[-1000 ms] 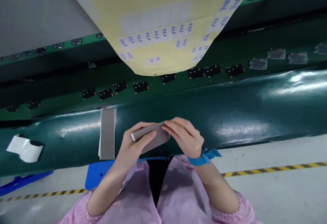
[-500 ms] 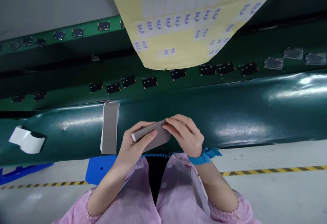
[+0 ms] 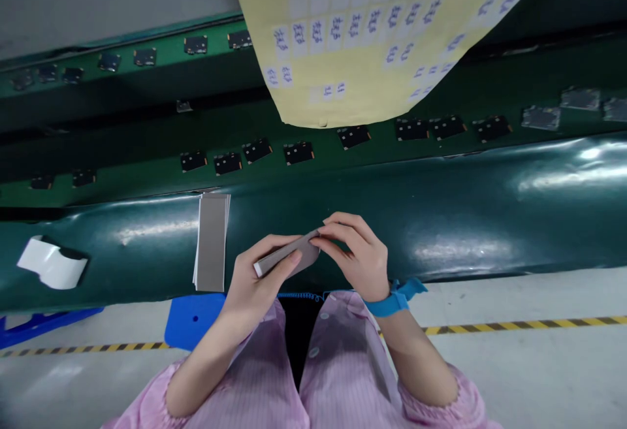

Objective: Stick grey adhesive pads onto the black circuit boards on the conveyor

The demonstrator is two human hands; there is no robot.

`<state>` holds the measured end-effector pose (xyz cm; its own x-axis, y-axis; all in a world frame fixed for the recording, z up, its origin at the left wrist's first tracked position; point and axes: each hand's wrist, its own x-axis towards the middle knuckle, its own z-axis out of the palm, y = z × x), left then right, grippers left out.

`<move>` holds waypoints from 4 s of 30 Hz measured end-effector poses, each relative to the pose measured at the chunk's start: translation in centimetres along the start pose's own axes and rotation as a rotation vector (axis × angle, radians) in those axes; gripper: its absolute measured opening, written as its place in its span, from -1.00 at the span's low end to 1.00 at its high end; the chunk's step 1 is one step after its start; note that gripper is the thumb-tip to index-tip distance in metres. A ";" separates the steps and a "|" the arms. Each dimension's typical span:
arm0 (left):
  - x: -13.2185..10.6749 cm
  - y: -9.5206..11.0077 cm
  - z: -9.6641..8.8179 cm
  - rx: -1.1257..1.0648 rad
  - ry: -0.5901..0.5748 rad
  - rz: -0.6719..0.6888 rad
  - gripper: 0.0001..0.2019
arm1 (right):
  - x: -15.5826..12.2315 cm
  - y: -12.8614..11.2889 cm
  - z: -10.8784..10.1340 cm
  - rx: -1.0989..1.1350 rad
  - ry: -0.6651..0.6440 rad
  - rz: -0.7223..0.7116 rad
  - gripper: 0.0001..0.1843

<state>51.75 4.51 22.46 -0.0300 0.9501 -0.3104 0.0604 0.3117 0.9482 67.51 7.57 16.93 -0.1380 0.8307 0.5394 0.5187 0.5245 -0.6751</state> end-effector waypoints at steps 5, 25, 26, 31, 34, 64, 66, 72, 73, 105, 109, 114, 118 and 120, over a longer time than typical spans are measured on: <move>-0.6 -0.2 -0.1 0.057 -0.030 0.024 -0.87 | 0.0 -0.5 -0.1 0.072 -0.002 0.057 -0.89; -2.3 -1.2 1.1 -0.307 -0.058 0.053 -0.89 | -1.4 -1.2 -0.1 -0.097 0.187 -0.098 -0.84; -2.3 -1.1 1.1 -0.312 -0.053 0.057 -0.89 | -1.5 -1.2 -0.1 -0.105 0.187 -0.096 -0.84; -2.5 -1.1 1.4 -0.332 -0.025 0.044 -0.91 | -1.6 -1.3 0.0 -0.122 0.199 -0.083 -0.85; -2.4 -0.9 1.6 -0.356 -0.006 0.029 -0.91 | -1.8 -1.2 0.1 -0.126 0.203 -0.080 -0.84; -2.2 -0.9 2.2 -0.329 0.038 -0.004 -0.94 | -2.0 -0.8 0.2 -0.193 0.198 -0.027 -0.81; -2.2 -1.0 2.2 -0.313 0.040 -0.002 -0.94 | -1.9 -0.8 0.2 -0.193 0.194 -0.042 -0.83; -2.1 -1.1 2.2 -0.314 0.039 -0.023 -0.97 | -1.8 -0.7 0.1 -0.123 0.170 -0.014 -0.85; -1.9 -1.2 2.2 -0.306 0.043 -0.028 -0.98 | -1.7 -0.7 0.1 -0.092 0.158 0.013 -0.87; -1.2 -0.6 4.0 -0.202 -0.143 -0.010 -0.91 | -1.8 0.3 -3.7 0.026 0.106 0.132 -0.93; -1.3 -0.3 4.0 -0.201 -0.136 0.036 -0.86 | -1.5 0.1 -3.7 0.018 0.176 0.105 -0.88; -1.3 -0.2 3.6 -0.127 -0.110 0.062 -0.88 | -1.2 -0.3 -3.7 0.037 0.112 0.100 -0.89; -1.2 0.0 3.2 -0.059 -0.077 -0.033 -0.93 | -1.1 -0.8 -3.8 -0.014 0.135 0.086 -0.86; -1.1 0.1 3.1 -0.040 -0.077 -0.075 -0.93 | -1.0 -1.1 -3.9 -0.046 0.105 0.076 -0.85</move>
<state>54.89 3.50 22.64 0.0442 0.9224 -0.3838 0.0205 0.3832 0.9234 70.37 5.44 19.15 -0.0085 0.8424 0.5389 0.5628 0.4494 -0.6937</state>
